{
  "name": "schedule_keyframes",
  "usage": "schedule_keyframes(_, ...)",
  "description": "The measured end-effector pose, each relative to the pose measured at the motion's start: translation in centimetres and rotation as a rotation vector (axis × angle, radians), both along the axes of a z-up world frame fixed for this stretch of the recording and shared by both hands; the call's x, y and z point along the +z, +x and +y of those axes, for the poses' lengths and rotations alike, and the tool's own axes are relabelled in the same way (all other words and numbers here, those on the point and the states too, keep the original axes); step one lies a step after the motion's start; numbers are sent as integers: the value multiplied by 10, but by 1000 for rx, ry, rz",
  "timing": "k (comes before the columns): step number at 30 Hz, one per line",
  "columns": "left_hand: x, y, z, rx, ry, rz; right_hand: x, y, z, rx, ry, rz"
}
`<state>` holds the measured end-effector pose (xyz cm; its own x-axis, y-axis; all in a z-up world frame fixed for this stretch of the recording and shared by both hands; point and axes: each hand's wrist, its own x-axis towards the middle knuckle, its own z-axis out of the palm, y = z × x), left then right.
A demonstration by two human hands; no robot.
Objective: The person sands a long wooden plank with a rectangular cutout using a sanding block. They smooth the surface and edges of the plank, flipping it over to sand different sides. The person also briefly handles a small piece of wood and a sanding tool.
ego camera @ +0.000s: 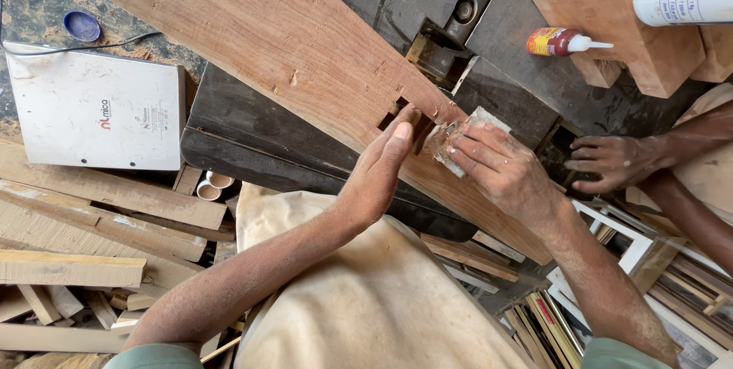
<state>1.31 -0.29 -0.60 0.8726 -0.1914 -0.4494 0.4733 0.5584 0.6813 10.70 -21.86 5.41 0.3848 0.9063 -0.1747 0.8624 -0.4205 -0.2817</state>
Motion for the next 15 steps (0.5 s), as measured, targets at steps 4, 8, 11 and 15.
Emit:
schedule_keyframes(4, 9, 7, 3, -134, 189, -64, 14, -10, -5, -20, -53, 44)
schedule_keyframes(8, 13, 12, 10, -178, 157, -151, 26, -22, -13, -52, -136, 96)
schedule_keyframes(11, 6, 13, 11, -164, 149, -114, 16, -24, -26, -205, -11, 116)
schedule_keyframes(15, -7, 12, 9, -20, 33, -98, -22, -26, -43, -257, 179, -82)
